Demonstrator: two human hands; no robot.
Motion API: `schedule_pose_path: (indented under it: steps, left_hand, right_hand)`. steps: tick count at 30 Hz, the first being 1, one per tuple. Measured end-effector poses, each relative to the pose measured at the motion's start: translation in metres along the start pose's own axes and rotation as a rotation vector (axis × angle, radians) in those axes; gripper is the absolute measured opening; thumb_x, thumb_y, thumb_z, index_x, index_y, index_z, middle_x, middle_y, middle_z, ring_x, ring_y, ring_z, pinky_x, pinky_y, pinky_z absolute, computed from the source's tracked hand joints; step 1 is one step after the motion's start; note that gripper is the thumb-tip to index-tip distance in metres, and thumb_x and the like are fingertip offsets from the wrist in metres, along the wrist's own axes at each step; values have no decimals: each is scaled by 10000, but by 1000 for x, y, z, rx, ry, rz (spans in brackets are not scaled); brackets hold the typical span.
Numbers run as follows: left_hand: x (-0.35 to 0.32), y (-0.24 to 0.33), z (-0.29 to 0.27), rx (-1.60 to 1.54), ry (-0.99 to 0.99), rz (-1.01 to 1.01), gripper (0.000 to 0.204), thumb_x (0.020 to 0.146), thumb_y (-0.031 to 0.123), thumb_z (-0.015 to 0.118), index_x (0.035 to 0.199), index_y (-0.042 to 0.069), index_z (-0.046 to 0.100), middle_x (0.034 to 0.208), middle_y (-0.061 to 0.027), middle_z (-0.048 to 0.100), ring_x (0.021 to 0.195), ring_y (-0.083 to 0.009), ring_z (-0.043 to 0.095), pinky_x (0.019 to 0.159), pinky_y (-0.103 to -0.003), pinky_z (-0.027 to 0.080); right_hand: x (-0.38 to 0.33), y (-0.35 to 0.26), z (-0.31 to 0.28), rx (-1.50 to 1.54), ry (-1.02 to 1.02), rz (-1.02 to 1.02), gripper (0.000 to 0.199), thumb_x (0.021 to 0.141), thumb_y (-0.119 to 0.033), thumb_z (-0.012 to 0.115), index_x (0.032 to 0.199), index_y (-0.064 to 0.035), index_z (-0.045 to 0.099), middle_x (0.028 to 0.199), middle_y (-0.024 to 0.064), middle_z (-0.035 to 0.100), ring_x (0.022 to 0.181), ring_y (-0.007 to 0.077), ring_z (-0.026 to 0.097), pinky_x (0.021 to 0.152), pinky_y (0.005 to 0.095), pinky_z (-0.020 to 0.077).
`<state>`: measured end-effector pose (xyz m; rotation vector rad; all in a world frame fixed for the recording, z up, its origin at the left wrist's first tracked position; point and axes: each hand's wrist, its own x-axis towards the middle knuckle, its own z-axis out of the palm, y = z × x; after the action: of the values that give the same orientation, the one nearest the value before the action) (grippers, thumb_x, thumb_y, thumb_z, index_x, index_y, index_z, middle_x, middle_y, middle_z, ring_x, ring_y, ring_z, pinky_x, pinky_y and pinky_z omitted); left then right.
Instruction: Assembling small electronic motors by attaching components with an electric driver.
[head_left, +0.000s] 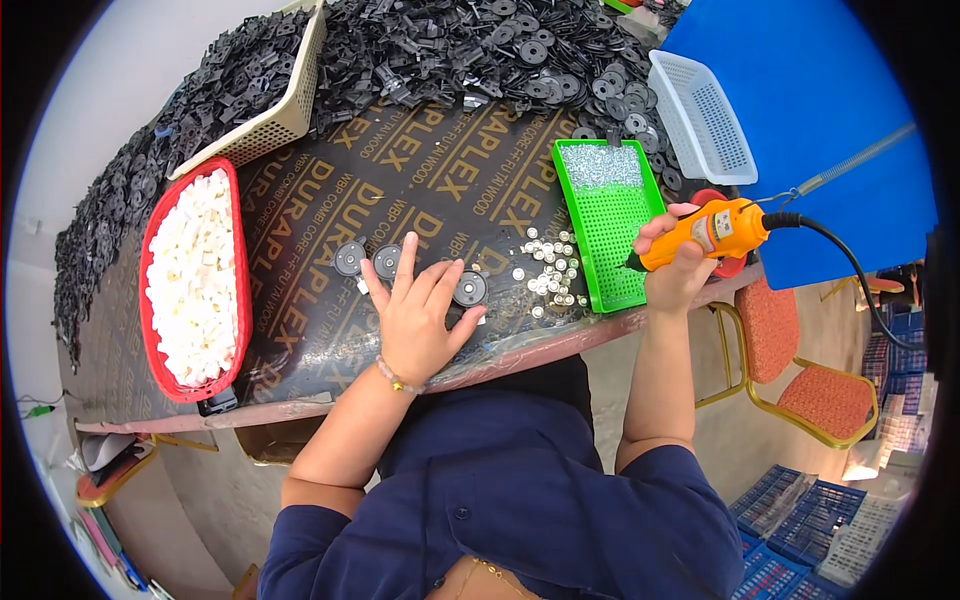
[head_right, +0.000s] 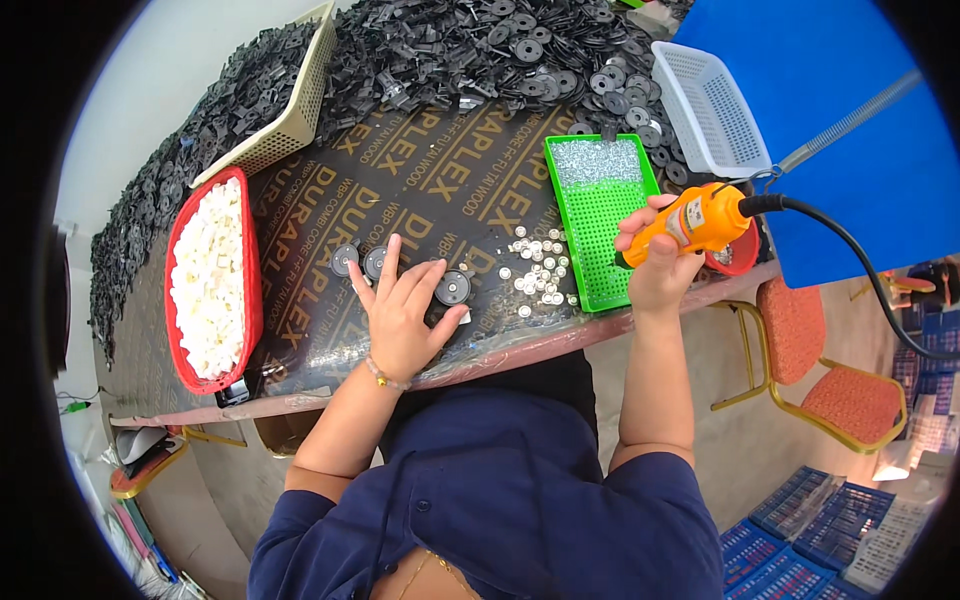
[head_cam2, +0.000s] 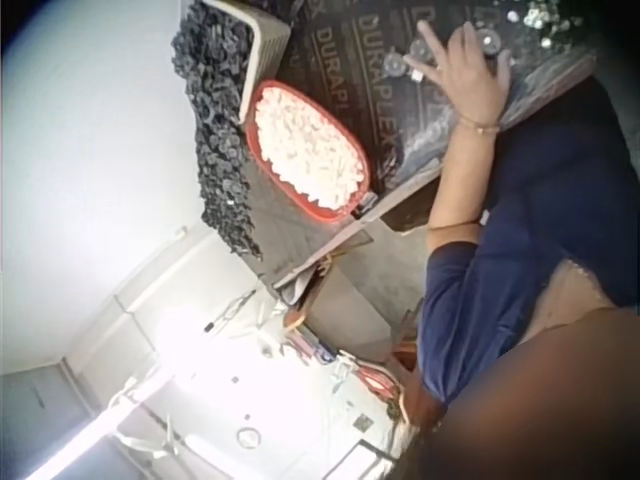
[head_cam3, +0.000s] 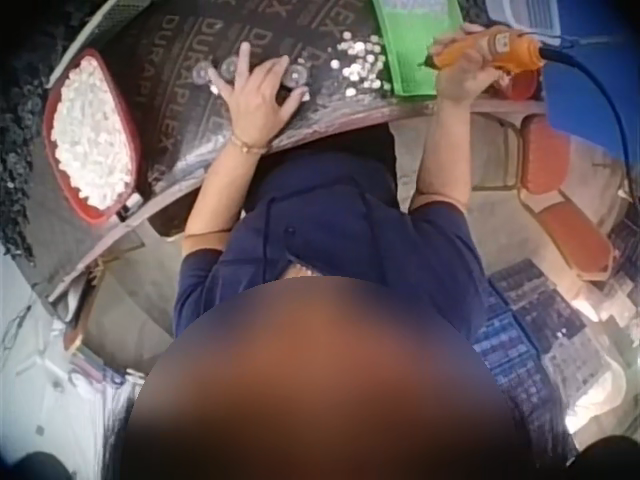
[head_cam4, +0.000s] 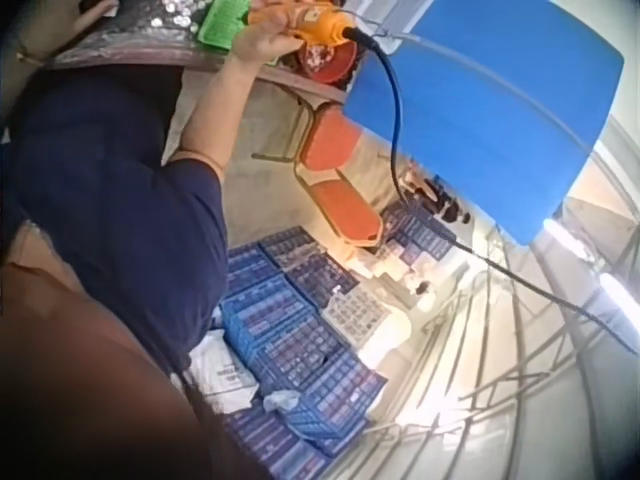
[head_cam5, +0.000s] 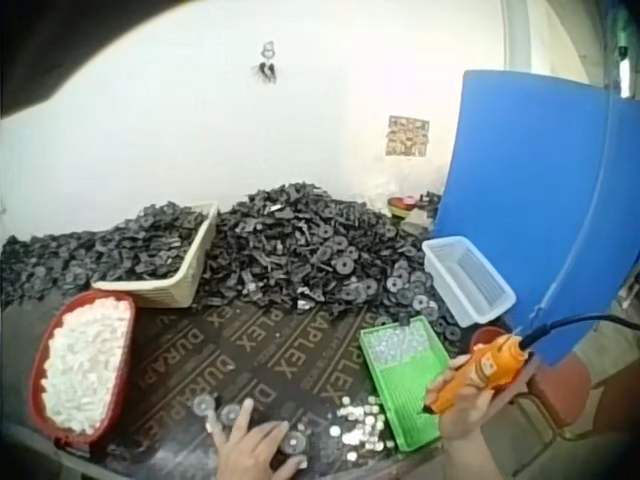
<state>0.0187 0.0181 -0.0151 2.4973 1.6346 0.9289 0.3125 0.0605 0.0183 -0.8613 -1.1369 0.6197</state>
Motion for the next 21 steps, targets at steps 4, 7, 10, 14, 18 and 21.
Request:
schedule_pose_path:
  steps: [4, 7, 10, 14, 18, 21]
  left_hand:
    - [0, 1, -2, -6, 15, -13, 529, 733, 405, 755, 1140, 82, 654, 1118, -21, 634, 1385, -343, 345, 1084, -671, -39]
    - [-1, 0, -2, -2, 14, -15, 531, 728, 413, 756, 1127, 76, 658, 1117, -21, 635, 1386, -348, 341, 1085, -670, -41]
    - [-1, -1, -1, -2, 22, -7, 524, 727, 419, 755, 1113, 77, 664, 1120, -22, 635, 1387, -348, 341, 1082, -676, -39]
    - [-2, -1, -3, 7, 29, -27, 523, 735, 427, 750, 1123, 89, 661, 1105, -34, 652, 1370, -359, 364, 1103, -632, -40]
    - [-1, -3, 0, -16, 17, -43, 511, 720, 410, 760, 1096, 75, 673, 1107, -27, 635, 1376, -350, 353, 1072, -694, -22]
    - [-1, -4, 1, -16, 25, -40, 500, 710, 405, 767, 1079, 78, 678, 1102, -27, 635, 1375, -349, 353, 1072, -695, -18]
  right_hand:
    - [-1, -1, 1, -2, 21, 11, 734, 786, -654, 653, 1097, -12, 480, 740, 93, 603, 568, 150, 560, 533, 252, 468]
    - [-2, -4, 0, 23, 8, 10, 738, 775, -633, 680, 1105, -7, 471, 755, 84, 615, 594, 134, 571, 564, 244, 472]
    - [-1, -3, -1, 13, 8, 5, 744, 776, -646, 670, 1104, -9, 472, 753, 86, 615, 593, 138, 571, 564, 247, 475]
    - [1, -16, 5, 27, 18, 5, 769, 773, -676, 647, 1111, -7, 473, 761, 96, 619, 592, 148, 576, 565, 257, 481]
    - [-4, -38, 29, 65, 16, -74, 810, 761, -749, 582, 1134, -38, 476, 773, 105, 602, 564, 168, 559, 538, 271, 468]
    - [-21, -40, 66, 258, -151, -34, 832, 733, -781, 571, 1131, -56, 475, 792, 126, 619, 602, 184, 597, 583, 315, 518]
